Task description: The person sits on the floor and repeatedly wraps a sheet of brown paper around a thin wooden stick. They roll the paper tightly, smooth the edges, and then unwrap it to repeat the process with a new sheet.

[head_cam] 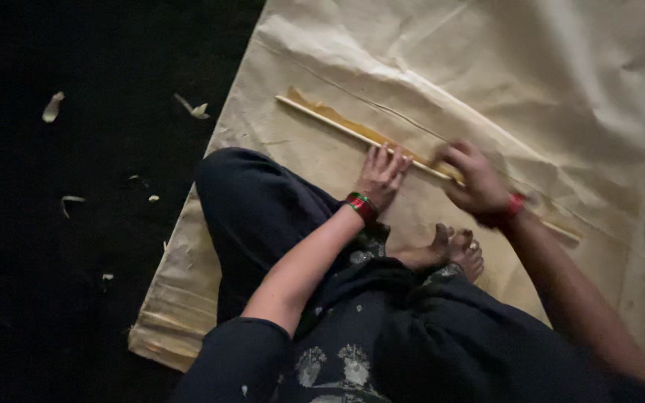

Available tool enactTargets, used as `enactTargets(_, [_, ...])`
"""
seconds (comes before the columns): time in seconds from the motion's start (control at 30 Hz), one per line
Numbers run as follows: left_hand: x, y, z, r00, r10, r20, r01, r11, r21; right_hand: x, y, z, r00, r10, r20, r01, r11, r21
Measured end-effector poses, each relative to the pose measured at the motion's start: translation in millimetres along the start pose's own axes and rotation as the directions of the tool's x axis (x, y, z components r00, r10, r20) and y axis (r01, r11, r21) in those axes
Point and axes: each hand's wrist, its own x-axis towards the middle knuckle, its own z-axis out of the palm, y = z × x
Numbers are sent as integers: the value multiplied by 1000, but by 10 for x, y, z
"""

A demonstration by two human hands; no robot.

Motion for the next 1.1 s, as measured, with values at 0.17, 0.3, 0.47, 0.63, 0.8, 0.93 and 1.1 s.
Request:
enactTargets(0.17, [-11,-19,-28,996,4,87,-8,999,51,1370,-303,251,949,34,314,167,790,-590])
enactTargets(0.3, [-58,-41,71,995,-2,100,5,1000,-28,1640,-219,484,931,-96,351,326,648,-688])
enactTargets(0.47, [-74,-46,199,997,-71,18,72,988,-138,1585,-2,609,930,-74,361,328,610,-721])
enactTargets(0.63, [-127,-64,227,997,-51,64,56,994,-93,1238,258,502,935,-40,352,304,601,-739])
enactTargets(0.8, [-169,-64,280,994,-28,104,38,995,-90,1036,287,423,945,-38,325,275,631,-726])
enactTargets(0.93, [-164,-66,329,1000,-7,14,9,992,-125,1139,219,474,945,-155,288,321,614,-721])
enactTargets(1.1, [-168,-92,264,998,39,38,-35,995,-97,974,266,393,941,-186,283,336,606,-721])
